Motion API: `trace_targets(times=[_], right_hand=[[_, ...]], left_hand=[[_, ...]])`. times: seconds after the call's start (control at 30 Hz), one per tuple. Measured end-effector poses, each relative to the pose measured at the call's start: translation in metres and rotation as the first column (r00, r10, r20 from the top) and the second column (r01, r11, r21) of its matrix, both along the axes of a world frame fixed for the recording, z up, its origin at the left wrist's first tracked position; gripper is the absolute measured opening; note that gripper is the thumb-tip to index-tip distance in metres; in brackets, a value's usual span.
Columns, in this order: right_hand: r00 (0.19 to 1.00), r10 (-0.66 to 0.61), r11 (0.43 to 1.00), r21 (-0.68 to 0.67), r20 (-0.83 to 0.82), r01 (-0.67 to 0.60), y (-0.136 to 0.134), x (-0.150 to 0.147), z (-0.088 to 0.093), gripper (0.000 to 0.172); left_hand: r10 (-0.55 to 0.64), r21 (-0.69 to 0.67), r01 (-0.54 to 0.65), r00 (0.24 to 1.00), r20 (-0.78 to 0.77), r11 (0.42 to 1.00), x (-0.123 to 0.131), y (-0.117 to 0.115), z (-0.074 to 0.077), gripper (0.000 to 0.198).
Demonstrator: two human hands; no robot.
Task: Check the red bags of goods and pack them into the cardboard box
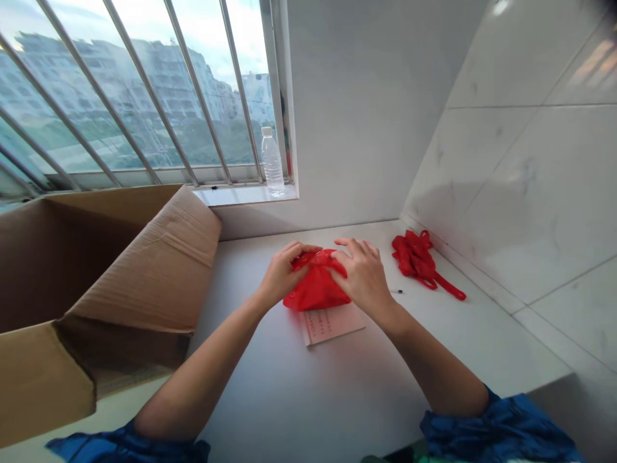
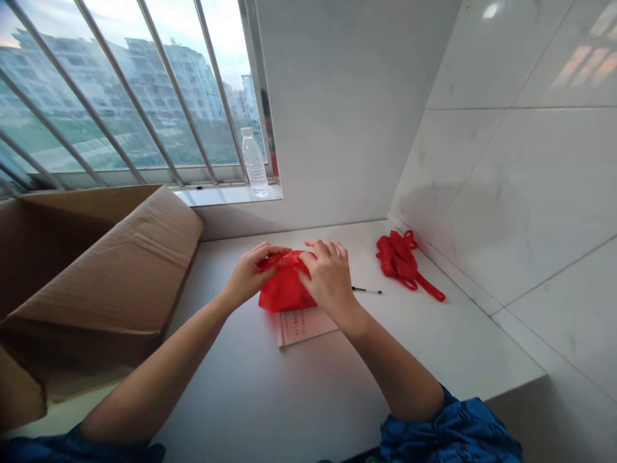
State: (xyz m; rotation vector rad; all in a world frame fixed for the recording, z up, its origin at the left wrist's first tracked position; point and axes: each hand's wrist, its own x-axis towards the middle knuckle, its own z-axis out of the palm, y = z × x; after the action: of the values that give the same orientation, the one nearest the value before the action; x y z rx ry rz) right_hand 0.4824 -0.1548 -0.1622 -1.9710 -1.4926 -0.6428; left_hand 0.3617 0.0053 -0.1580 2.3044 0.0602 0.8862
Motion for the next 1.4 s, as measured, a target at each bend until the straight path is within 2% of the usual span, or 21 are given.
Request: trace_targets(times=[0.1,0.17,0.27,0.4,0.47,0.5,0.57,0.63,0.67,0.73,0.8,0.87,0.97,1.03,1.1,1.17,1.23,1.3,1.33,1.4], right_hand=[[0.998,-0.034,0.996,-0.085,-0.051,0.029,0.001,-0.002,0.000,0.016],[0.986,0.043,0.995,-0.084,-0.164,-0.057,0.002,0.002,0.004,0.012],[0.884,0.229,0.973,0.122,-0.407,-0.196,-0.003,0.018,0.019,0.010],[0.709,0.395,0.890,0.436,-0.584,-0.137,-0.016,0.048,0.045,0.010],[0.586,0.492,0.837,0.536,-0.644,-0.112,-0.019,0.059,0.055,0.011],[0.496,0.553,0.804,0.584,-0.669,-0.109,-0.019,0.063,0.058,0.013],[0.268,0.669,0.736,0.668,-0.694,-0.110,-0.015,0.069,0.060,0.015],[0.042,0.737,0.675,0.733,-0.674,-0.090,-0.010,0.071,0.058,0.016],[-0.041,0.759,0.647,0.759,-0.650,-0.070,-0.007,0.072,0.056,0.016],[-0.120,0.796,0.595,0.803,-0.593,-0.025,-0.002,0.070,0.054,0.016],[-0.085,0.827,0.558,0.830,-0.556,-0.006,0.003,0.063,0.052,0.014],[0.032,0.820,0.572,0.817,-0.571,-0.071,0.009,0.051,0.050,0.024],[0.248,0.711,0.701,0.642,-0.658,-0.310,0.020,0.028,0.045,0.052],[0.415,0.640,0.764,0.478,-0.646,-0.434,0.030,0.014,0.039,0.063],[0.563,0.611,0.791,0.396,-0.556,-0.467,0.039,0.004,0.034,0.057],[0.629,0.602,0.798,0.408,-0.492,-0.444,0.045,0.000,0.031,0.035],[0.591,0.602,0.797,0.446,-0.537,-0.406,0.047,0.002,0.031,0.022],[0.466,0.601,0.798,0.465,-0.649,-0.383,0.046,0.006,0.032,0.028],[0.386,0.597,0.797,0.468,-0.703,-0.382,0.045,0.008,0.032,0.031],[0.229,0.585,0.789,0.481,-0.778,-0.382,0.043,0.012,0.030,0.036]], left_hand=[[-0.022,0.005,0.022,1.000,0.006,1.000,0.003,-0.003,-0.003,0.039],[-0.038,-0.001,0.038,0.999,-0.008,0.999,0.002,-0.002,0.000,0.036],[-0.053,-0.047,0.053,0.999,-0.008,0.997,-0.006,0.007,0.009,0.038],[0.005,-0.226,0.030,0.988,0.153,0.974,-0.019,0.026,0.027,0.045],[0.093,-0.315,-0.017,0.969,0.229,0.949,-0.023,0.034,0.036,0.041],[0.144,-0.342,-0.048,0.954,0.263,0.939,-0.025,0.037,0.039,0.039],[0.244,-0.351,-0.123,0.914,0.324,0.928,-0.029,0.041,0.044,0.035],[0.328,-0.298,-0.220,0.863,0.384,0.929,-0.034,0.043,0.048,0.031],[0.363,-0.247,-0.281,0.836,0.413,0.927,-0.037,0.043,0.050,0.031],[0.410,-0.120,-0.403,0.783,0.468,0.907,-0.043,0.040,0.053,0.031],[0.410,-0.016,-0.465,0.765,0.497,0.885,-0.047,0.036,0.057,0.031],[0.375,0.046,-0.449,0.793,0.481,0.892,-0.046,0.028,0.062,0.028],[0.277,0.118,-0.349,0.873,0.401,0.930,-0.038,0.012,0.069,0.019],[0.145,0.171,-0.207,0.937,0.319,0.963,-0.031,0.000,0.074,0.013],[-0.022,0.213,-0.026,0.976,0.219,0.977,-0.025,-0.009,0.076,0.010],[-0.111,0.207,0.070,0.975,0.195,0.976,-0.018,-0.015,0.072,0.010],[-0.058,0.093,0.031,0.948,0.312,0.995,-0.011,-0.016,0.059,0.017],[0.045,-0.110,0.000,0.914,0.403,0.994,-0.004,-0.014,0.039,0.033],[0.062,-0.208,0.022,0.919,0.389,0.978,0.000,-0.013,0.028,0.043],[-0.036,-0.376,0.134,0.966,0.256,0.917,0.005,-0.013,0.008,0.059]])
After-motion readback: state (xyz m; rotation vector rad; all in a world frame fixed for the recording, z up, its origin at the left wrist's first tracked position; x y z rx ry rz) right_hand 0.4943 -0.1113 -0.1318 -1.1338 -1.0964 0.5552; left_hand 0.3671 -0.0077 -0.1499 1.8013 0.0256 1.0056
